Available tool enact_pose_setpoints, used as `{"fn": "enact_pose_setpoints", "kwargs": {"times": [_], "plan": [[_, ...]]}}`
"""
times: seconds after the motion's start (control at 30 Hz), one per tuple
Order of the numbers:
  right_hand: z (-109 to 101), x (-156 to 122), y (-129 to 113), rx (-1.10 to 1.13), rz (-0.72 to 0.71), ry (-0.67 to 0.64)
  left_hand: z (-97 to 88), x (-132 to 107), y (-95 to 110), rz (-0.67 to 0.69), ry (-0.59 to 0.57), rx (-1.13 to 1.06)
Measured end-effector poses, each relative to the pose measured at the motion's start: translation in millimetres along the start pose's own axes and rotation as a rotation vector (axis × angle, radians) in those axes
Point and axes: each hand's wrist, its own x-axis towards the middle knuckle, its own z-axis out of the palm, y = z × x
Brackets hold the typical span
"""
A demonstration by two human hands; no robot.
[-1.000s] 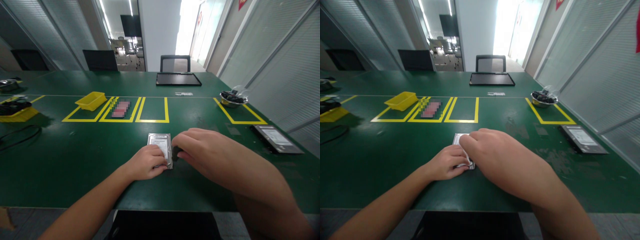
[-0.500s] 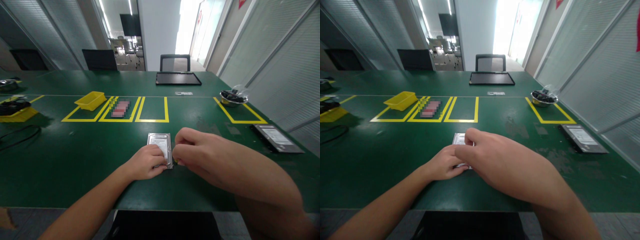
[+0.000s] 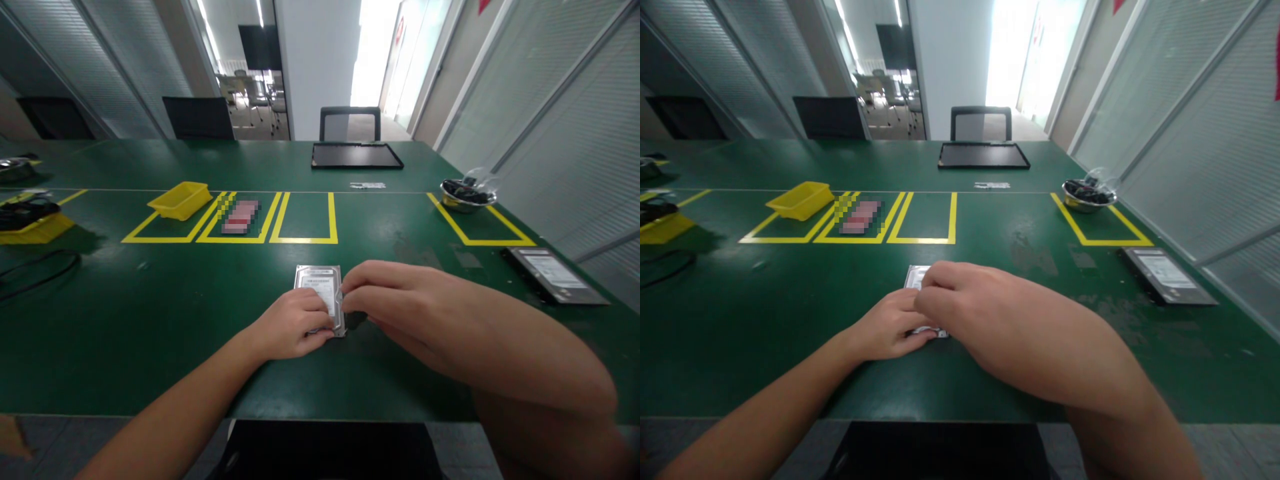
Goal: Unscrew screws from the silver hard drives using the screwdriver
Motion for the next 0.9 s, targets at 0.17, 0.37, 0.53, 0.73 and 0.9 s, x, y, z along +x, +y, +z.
{"fn": "enact_pose_setpoints", "kwargs": {"times": [0.17,0.37,0.53,0.73,0.9], "plan": [[-3.7,1.9,0.3,0.04,-0.012,-0.015,-0.6,1.1,0.9,0.016,0.01,0.003],[-5.2,3.7,1.3,0.091,-0.056,-0.025,2.0,-0.5,-1.2,0.012,0.007,0.012],[-3.9,3.6,4.4,0.051,-0.05,-0.006,2.4,-0.1,-1.2,-0.004,-0.004,0.002],[-3.0,3.1,4.9,-0.092,-0.025,0.0,1.8,1.3,-0.5,-0.007,-0.018,0.005],[1.3,7.0,-2.3,-0.285,0.056,0.064,3.7,1.4,-2.3,0.002,-0.011,0.013]]}}
